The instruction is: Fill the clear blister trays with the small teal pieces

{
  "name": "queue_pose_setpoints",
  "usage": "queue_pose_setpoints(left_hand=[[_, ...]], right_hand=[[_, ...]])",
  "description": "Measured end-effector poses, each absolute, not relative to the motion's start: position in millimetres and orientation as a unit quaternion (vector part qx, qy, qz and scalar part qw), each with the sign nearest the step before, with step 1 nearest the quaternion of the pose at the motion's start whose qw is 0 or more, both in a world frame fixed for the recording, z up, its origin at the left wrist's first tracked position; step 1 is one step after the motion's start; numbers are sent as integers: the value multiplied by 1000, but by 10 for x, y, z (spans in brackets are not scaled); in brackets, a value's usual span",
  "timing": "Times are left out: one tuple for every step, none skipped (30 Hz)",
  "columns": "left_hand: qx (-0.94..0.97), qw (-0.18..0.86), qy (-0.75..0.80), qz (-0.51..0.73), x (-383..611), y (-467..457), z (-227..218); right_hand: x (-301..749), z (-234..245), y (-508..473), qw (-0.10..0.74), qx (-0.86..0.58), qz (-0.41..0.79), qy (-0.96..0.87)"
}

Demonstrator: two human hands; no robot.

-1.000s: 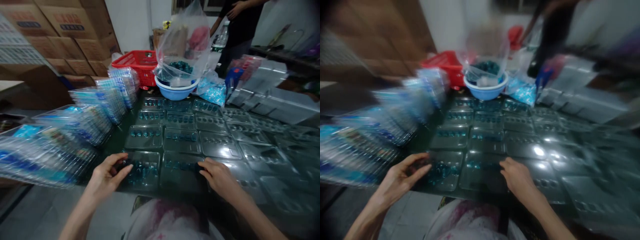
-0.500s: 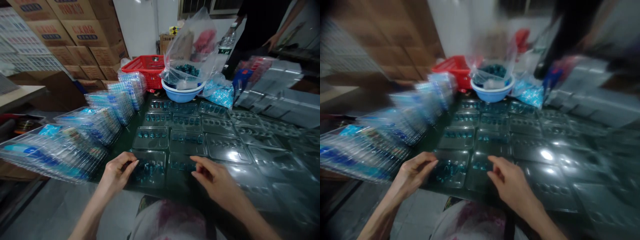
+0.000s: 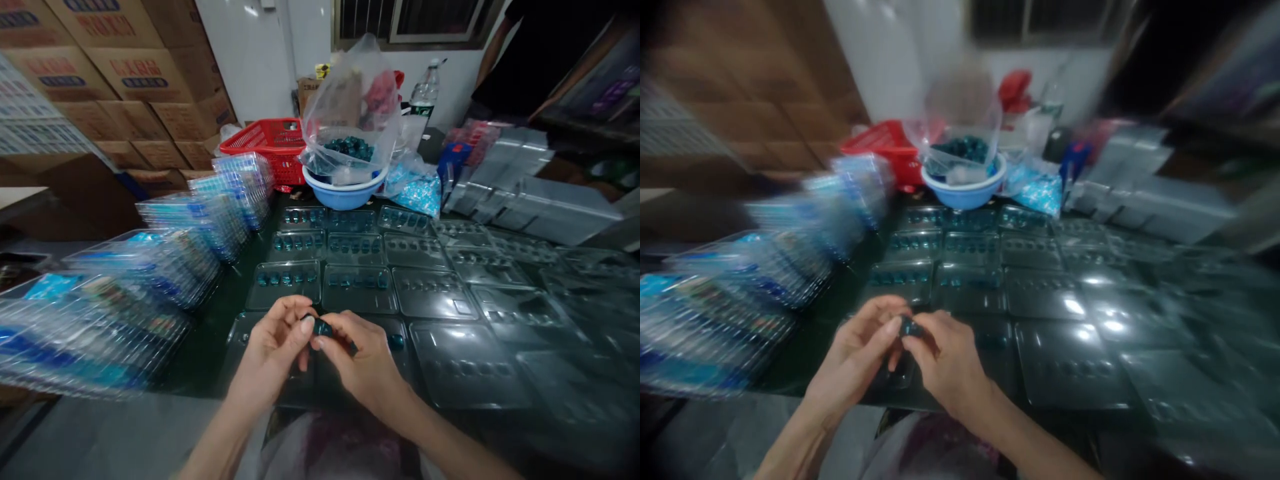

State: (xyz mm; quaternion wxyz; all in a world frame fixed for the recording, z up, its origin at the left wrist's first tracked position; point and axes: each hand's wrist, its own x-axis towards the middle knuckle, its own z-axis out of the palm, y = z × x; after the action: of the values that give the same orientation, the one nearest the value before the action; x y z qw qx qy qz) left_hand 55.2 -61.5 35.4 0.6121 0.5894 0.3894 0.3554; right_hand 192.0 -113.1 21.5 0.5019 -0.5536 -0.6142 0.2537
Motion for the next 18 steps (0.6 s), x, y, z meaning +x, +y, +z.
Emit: queue_pose_setpoints(left_hand=[[598,610,386,349,585,-624,340],[611,602,387,338,611,-628,328],[625,592,393,324,632,-629,321],[640,576,399,314,651,-626,321],[657,554,403,313,668,-621,328],[678,527,402,317,686,-617,341],[704,494,397,322,703,-613,361],[730,462,385,323,719,-611,383],[753,440,371,319,733,-611,405],[768,434,359,306,745,-614,425],[772,446,350,287,753,-619,440],[767,470,345,267,759,-626,450],[754,501,341,251,763,-634,455],[739,533,337,239,768,-642,453],[722,560,333,234,775,-651,447],[705,584,329,233,785,-658,435],[688,603,325,239,798,-665,418],[670,622,320,249,815,-671,398]], right_hand=[[1955,211,-1148,496,-557,248,-618],[1990,208,-1163,486,-560,249,-623],[2023,208,-1177,473,-562,255,-629],[2054,210,-1190,462,-563,266,-632],[2082,213,-1202,456,-562,279,-631],[2107,217,-1212,457,-563,291,-624],[2131,221,-1222,463,-565,300,-613],[2154,224,-1232,473,-569,306,-600],[2177,228,-1241,482,-572,310,-587],[2203,231,-1249,487,-572,321,-576],[2232,235,-1256,488,-569,342,-567],[2264,238,-1262,487,-561,374,-556],[2299,240,-1265,484,-548,415,-542],[2335,243,-1267,479,-533,459,-525],[2371,246,-1268,474,-517,501,-507],[2403,250,-1269,471,-503,534,-489],[2429,255,-1273,473,-491,557,-474],[2448,262,-1280,479,-484,569,-461]])
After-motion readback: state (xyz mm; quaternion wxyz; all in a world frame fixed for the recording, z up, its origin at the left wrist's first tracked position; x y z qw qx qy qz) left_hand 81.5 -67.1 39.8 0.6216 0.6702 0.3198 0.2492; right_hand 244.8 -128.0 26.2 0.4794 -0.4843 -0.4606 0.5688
